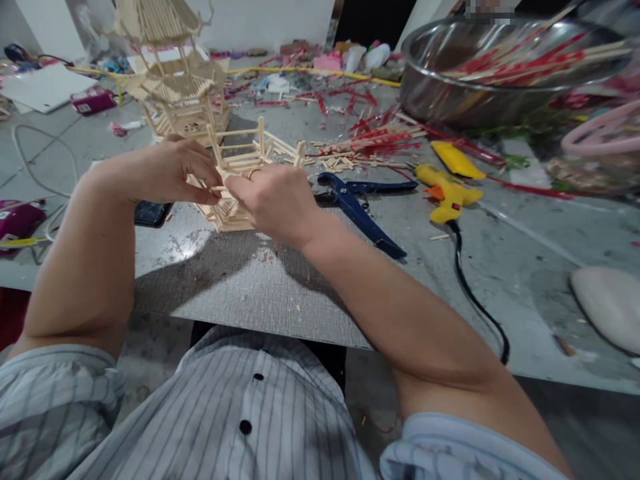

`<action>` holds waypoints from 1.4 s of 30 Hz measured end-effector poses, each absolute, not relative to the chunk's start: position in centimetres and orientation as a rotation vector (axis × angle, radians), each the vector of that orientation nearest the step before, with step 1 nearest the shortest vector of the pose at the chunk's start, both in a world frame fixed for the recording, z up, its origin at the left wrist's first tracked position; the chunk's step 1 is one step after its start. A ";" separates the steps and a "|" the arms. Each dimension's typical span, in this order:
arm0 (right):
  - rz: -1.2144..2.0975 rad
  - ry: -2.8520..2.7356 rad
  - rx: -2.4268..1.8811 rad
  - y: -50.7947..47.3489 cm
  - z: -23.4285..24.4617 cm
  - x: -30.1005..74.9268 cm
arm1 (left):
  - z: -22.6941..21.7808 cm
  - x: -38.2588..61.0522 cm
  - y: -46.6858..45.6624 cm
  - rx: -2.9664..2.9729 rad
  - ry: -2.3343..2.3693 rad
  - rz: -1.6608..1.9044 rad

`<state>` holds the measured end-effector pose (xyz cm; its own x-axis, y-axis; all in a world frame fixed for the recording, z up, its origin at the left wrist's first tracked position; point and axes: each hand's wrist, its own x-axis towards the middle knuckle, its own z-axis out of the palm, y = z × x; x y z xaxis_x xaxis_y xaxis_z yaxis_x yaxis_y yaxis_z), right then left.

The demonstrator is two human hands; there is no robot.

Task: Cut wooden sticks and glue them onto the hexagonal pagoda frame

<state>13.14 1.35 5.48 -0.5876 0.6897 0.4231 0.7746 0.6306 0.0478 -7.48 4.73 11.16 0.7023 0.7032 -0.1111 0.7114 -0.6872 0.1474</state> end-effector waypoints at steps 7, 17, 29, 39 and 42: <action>-0.190 -2.454 -1.109 2.1 4.5 13.6 | 11.6 -7.0 4.3 2.762 1.220 -0.099; -0.220 -2.440 -1.083 2.4 3.9 13.4 | 11.3 -7.1 4.7 2.751 1.209 -0.108; -0.198 -2.440 -1.113 2.1 4.1 13.0 | 11.2 -7.1 4.6 2.765 1.180 -0.092; -0.177 -2.420 -1.065 2.5 3.6 13.0 | 9.6 -8.1 6.0 2.856 1.021 0.147; -0.160 -2.363 -1.067 2.6 3.5 13.1 | 9.4 -8.3 6.2 2.880 1.029 0.163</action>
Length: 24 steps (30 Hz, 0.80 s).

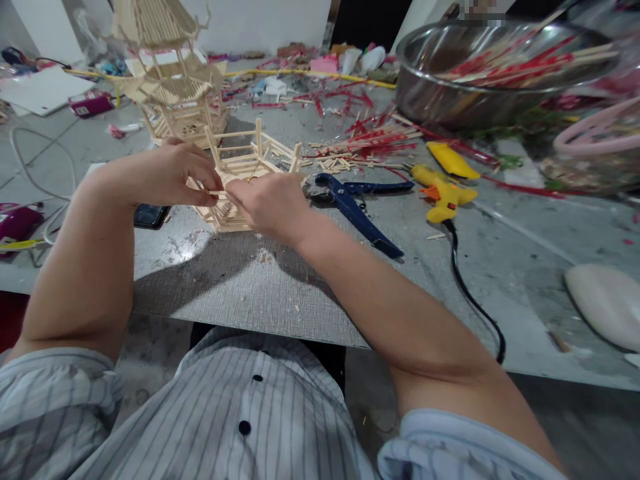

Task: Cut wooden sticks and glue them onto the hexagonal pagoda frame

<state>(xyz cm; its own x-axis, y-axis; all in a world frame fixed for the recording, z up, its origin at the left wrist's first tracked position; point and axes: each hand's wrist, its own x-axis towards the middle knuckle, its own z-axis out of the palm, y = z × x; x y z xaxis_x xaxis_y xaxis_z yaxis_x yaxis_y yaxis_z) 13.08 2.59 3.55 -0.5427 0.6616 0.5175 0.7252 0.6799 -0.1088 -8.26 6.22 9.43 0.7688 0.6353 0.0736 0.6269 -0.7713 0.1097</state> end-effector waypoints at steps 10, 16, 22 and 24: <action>0.289 -1.920 -0.919 1.7 4.7 13.2 | 10.3 -5.3 4.3 2.556 0.709 1.204; 0.443 -1.667 -0.879 0.4 5.4 13.8 | 7.6 -1.6 3.0 2.174 0.666 1.447; 0.408 -1.796 -0.971 -1.1 5.5 16.4 | 6.9 0.4 0.6 2.054 0.748 1.529; 0.276 -1.913 -1.135 -1.1 5.5 18.4 | 7.0 0.6 -0.1 1.992 0.773 1.508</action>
<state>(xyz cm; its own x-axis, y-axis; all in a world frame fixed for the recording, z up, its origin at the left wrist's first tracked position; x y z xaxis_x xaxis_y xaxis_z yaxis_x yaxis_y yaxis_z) 18.43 -1.14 5.55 -0.2057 0.7973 0.5675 0.6042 0.5596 -0.5673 0.55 -0.11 7.03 0.2173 0.7093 0.6706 0.1299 -0.7019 0.7003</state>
